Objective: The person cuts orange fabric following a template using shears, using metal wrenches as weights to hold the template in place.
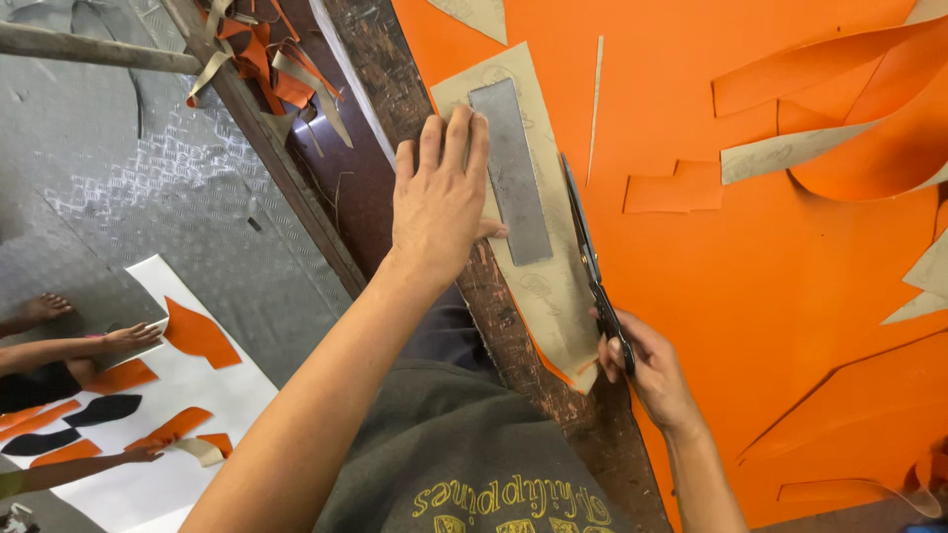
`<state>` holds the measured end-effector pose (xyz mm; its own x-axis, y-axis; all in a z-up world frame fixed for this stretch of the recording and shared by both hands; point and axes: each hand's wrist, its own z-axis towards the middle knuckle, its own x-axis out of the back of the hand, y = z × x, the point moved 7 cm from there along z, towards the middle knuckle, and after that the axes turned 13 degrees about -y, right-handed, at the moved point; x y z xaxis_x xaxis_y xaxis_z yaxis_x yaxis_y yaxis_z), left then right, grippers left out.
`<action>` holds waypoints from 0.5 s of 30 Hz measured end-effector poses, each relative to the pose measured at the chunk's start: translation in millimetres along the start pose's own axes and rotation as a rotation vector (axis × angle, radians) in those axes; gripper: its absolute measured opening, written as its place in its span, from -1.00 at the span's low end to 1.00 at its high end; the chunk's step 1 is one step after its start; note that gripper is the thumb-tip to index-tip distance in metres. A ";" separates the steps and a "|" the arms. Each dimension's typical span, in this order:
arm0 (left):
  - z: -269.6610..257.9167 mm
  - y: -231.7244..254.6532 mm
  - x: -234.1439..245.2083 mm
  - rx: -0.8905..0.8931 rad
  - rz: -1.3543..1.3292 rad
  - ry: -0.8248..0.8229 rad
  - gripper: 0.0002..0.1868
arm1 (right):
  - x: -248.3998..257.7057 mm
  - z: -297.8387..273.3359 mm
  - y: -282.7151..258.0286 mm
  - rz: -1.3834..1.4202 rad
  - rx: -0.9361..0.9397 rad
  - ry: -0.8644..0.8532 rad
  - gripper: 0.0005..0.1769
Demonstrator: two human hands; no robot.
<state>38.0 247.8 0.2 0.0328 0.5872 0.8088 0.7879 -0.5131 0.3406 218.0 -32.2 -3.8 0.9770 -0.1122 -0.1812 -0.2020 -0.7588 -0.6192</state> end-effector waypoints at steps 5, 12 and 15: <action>-3.3 0.7 1.3 -0.004 0.023 0.021 0.34 | -1.7 -2.6 -3.9 -0.005 -0.058 0.014 -0.49; -5.8 0.8 -3.3 -0.011 0.012 0.047 0.38 | -9.6 26.8 -26.2 -0.015 0.109 -0.027 -0.54; 1.1 -3.1 -0.8 -0.014 0.012 0.047 0.38 | -10.5 28.9 -26.3 -0.021 0.049 0.012 -0.52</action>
<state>36.1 249.6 -2.0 0.0128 0.5508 0.8346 0.7787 -0.5290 0.3372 211.0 7.5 -7.6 0.9818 -0.1044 -0.1588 -0.1841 -0.7289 -0.6594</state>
